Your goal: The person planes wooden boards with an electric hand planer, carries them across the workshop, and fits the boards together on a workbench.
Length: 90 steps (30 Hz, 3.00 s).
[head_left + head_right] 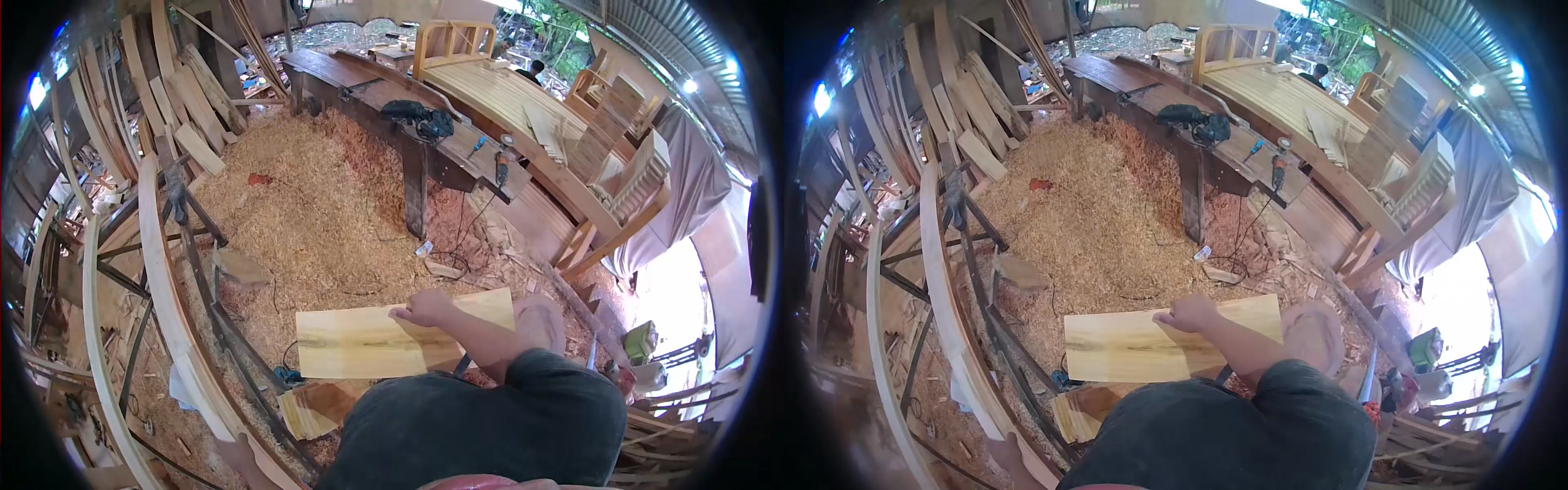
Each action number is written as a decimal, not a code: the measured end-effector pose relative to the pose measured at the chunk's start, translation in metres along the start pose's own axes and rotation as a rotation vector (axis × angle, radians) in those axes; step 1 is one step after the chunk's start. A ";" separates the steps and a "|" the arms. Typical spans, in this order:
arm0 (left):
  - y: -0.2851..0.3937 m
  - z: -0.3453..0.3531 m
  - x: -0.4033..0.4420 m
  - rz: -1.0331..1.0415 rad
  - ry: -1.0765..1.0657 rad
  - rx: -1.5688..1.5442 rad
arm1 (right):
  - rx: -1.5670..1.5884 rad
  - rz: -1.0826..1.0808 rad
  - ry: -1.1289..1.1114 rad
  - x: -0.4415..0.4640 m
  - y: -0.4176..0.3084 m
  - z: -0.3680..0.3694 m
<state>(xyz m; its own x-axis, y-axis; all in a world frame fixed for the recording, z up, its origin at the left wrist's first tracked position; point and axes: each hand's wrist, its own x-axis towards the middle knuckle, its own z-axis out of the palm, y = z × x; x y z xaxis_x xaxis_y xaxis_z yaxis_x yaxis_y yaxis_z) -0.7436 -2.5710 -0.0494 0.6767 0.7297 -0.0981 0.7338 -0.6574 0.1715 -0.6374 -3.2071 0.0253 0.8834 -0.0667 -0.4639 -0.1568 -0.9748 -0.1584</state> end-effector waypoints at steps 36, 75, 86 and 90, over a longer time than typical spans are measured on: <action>0.030 -0.045 -0.029 0.018 0.118 -0.291 | -0.113 -0.192 0.060 0.019 -0.192 -0.039; -0.018 -0.011 0.038 0.061 -0.296 -0.628 | -0.077 -0.155 0.025 0.073 -0.160 -0.063; -0.021 -0.016 0.039 0.111 -0.351 -0.763 | -0.038 -0.111 0.079 0.081 -0.154 -0.068; -0.018 -0.023 0.037 0.102 -0.332 -0.697 | -0.012 -0.150 0.230 0.093 -0.150 -0.094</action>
<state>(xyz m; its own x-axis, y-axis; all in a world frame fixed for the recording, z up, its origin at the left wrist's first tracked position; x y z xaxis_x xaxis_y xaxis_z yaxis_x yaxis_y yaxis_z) -0.7335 -2.5275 -0.0332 0.8025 0.5050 -0.3177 0.5333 -0.3683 0.7616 -0.4903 -3.0868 0.0878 0.9737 0.0334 -0.2253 -0.0124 -0.9799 -0.1991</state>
